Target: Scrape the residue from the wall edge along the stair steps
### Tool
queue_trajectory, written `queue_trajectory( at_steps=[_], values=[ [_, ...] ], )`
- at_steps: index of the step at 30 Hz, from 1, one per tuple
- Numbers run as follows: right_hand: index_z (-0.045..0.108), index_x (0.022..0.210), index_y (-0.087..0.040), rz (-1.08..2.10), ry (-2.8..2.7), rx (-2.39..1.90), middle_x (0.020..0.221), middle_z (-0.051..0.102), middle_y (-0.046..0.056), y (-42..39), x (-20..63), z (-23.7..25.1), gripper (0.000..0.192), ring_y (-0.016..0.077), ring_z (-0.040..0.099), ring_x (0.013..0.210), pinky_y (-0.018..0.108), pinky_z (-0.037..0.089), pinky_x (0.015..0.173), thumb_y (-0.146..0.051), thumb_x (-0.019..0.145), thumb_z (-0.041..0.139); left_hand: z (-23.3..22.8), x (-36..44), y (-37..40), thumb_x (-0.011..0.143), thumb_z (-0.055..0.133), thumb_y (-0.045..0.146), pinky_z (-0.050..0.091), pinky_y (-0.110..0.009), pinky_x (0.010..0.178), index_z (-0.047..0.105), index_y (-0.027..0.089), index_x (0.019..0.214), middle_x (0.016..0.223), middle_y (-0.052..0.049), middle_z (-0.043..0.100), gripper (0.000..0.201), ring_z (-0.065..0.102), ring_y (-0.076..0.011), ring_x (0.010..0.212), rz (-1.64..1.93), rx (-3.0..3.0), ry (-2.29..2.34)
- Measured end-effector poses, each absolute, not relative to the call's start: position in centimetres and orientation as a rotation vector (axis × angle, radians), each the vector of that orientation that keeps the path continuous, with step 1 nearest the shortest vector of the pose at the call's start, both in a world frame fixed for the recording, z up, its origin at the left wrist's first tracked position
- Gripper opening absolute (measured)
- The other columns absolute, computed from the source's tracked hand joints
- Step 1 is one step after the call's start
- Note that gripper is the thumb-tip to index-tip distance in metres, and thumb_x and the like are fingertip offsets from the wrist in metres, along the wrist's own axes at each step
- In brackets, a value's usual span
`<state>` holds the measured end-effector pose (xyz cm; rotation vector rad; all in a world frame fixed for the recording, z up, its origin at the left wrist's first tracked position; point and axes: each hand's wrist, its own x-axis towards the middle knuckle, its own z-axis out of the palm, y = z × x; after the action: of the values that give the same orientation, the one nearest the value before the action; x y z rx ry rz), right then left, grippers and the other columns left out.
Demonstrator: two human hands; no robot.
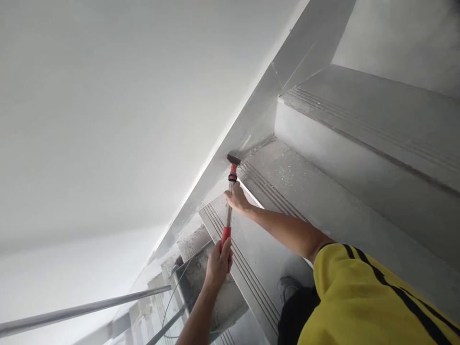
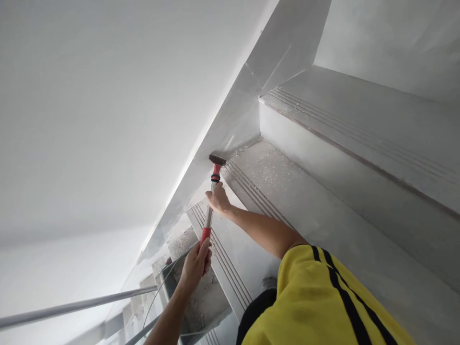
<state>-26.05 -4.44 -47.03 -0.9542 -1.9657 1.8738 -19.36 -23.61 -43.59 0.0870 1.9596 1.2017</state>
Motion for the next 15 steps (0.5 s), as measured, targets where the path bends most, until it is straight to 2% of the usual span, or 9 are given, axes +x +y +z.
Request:
queue_trajectory(
  at_steps=[6,15],
  values=[
    [0.037,0.084,-0.021,1.837,-1.673,-1.104,0.053,0.044,-0.006,2.3,-25.4,-44.7,0.027,0.0104,0.047,0.043,0.020,0.033,0.041,-0.015,0.068,0.058,-42.0,-19.2,-17.3,0.078,0.048,0.066,0.027,-0.017,0.034,0.045,0.018,0.073,0.052,0.006,0.043,0.048,0.038,-0.0053,0.036,1.227,0.221,1.958],
    [0.031,0.082,-0.023,1.917,-2.079,-1.057,0.059,0.048,-0.004,-4.0,-23.9,-44.6,0.030,0.0132,0.048,0.046,0.023,0.037,0.041,-0.016,0.067,0.057,-41.9,-14.8,-22.0,0.077,0.045,0.070,0.024,-0.017,0.031,0.040,0.019,0.075,0.054,0.007,0.043,0.051,0.035,-0.0041,0.033,1.224,-0.039,1.903]
  ],
)
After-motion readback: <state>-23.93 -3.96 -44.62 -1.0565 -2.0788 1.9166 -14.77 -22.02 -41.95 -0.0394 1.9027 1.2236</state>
